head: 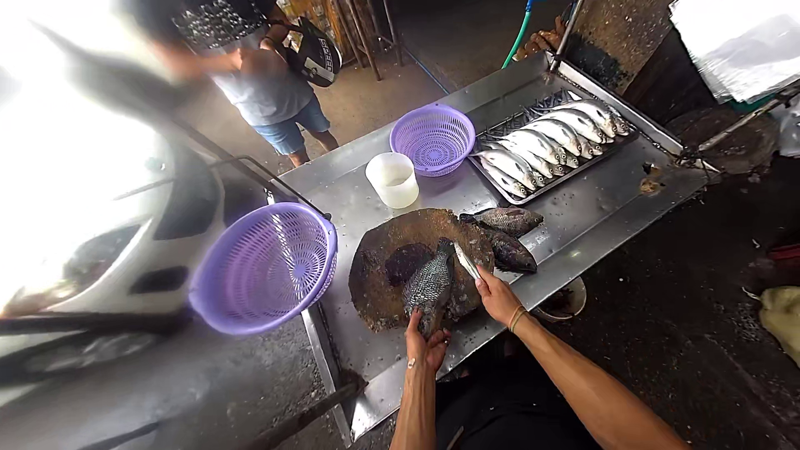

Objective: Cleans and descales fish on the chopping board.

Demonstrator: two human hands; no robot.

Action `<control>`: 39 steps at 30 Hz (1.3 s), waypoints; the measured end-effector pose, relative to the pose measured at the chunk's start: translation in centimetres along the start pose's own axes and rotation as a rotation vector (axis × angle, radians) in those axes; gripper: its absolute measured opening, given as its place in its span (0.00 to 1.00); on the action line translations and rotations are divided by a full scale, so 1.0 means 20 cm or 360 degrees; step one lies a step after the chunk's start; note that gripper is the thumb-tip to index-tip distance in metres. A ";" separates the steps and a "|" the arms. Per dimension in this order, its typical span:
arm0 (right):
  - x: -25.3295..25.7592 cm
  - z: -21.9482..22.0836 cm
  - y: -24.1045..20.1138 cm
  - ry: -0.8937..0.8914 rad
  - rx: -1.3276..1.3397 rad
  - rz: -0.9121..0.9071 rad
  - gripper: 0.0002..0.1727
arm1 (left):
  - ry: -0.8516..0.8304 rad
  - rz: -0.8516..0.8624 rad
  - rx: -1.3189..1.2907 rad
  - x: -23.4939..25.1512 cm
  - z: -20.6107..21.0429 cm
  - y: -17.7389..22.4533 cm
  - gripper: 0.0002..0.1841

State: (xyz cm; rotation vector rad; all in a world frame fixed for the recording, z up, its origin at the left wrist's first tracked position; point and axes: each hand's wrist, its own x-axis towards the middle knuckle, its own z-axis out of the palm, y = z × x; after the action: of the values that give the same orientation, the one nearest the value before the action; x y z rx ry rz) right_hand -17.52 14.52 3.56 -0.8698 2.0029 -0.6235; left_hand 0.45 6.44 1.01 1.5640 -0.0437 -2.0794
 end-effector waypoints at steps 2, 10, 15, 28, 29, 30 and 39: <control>-0.05 0.23 0.00 0.0049 0.0128 0.0024 0.30 | 0.0004 0.0019 -0.0033 -0.01 0.01 -0.03 0.17; -0.09 -0.03 -0.03 -0.0201 0.0148 0.0024 0.30 | -0.0070 -0.0063 -0.0030 0.00 0.01 0.05 0.20; -0.20 0.32 0.04 -0.0240 0.0067 -0.0187 0.30 | -0.0029 -0.0085 -0.0031 0.02 -0.03 0.04 0.20; -0.20 -0.10 0.26 0.0981 -0.0252 -0.0302 0.31 | 0.0146 0.1999 0.2774 0.07 -0.06 0.25 0.42; -0.20 -0.07 0.31 0.0552 -0.0410 0.0052 0.32 | 0.0131 0.1884 0.2969 0.09 -0.07 0.27 0.41; -0.17 -0.08 0.32 0.0283 -0.0496 0.0256 0.33 | 0.0107 0.1784 0.3045 0.10 -0.06 0.29 0.41; -0.28 -0.08 0.30 0.0436 0.0474 0.0132 0.29 | 0.0263 0.1184 0.2756 0.18 0.21 0.26 0.52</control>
State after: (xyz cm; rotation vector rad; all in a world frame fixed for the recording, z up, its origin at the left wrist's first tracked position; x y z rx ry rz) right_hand -18.64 22.72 3.08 -0.5421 2.1023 -1.0071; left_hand -2.04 -0.73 0.90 1.8739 -2.3888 -0.9996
